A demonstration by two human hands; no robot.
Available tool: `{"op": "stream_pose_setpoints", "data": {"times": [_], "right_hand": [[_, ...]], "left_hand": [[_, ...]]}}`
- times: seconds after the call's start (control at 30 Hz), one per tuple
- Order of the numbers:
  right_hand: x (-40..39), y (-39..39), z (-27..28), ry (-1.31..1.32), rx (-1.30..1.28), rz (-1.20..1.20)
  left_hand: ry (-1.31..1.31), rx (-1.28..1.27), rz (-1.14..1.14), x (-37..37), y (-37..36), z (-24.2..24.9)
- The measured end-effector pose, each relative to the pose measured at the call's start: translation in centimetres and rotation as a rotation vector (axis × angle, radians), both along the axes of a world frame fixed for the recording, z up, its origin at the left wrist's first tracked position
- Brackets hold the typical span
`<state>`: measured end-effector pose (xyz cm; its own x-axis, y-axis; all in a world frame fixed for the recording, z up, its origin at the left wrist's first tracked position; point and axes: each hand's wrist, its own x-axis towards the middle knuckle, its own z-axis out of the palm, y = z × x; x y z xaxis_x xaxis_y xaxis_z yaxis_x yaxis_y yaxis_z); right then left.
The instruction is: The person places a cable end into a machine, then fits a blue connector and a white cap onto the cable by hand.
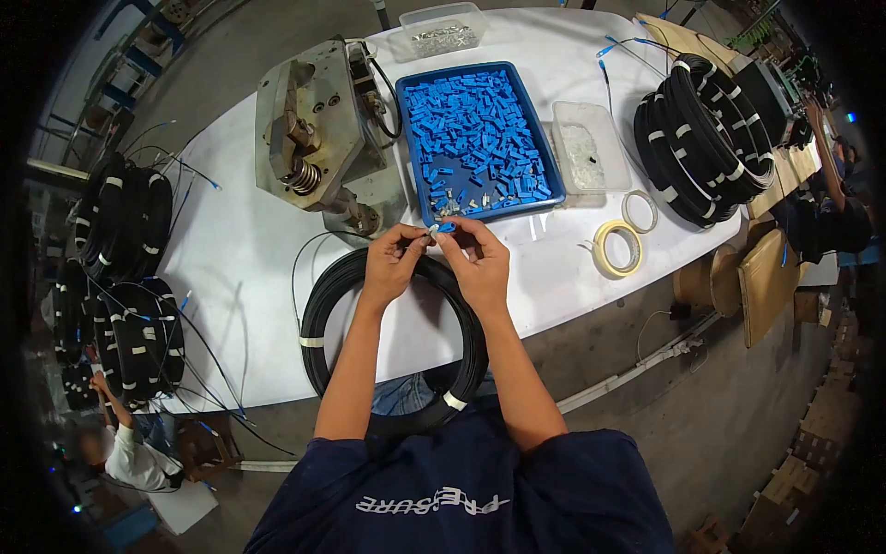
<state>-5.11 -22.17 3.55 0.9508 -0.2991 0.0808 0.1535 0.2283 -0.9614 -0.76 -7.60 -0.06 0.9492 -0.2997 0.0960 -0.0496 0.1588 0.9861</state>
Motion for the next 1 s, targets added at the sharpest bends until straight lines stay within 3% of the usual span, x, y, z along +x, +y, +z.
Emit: {"op": "stream_pose_setpoints", "data": {"times": [1.0], "right_hand": [[0.4,-0.4,-0.3,0.155,0.046,-0.098]], "left_hand": [[-0.034,0.112,0.042,-0.1,-0.1,-0.2]]}}
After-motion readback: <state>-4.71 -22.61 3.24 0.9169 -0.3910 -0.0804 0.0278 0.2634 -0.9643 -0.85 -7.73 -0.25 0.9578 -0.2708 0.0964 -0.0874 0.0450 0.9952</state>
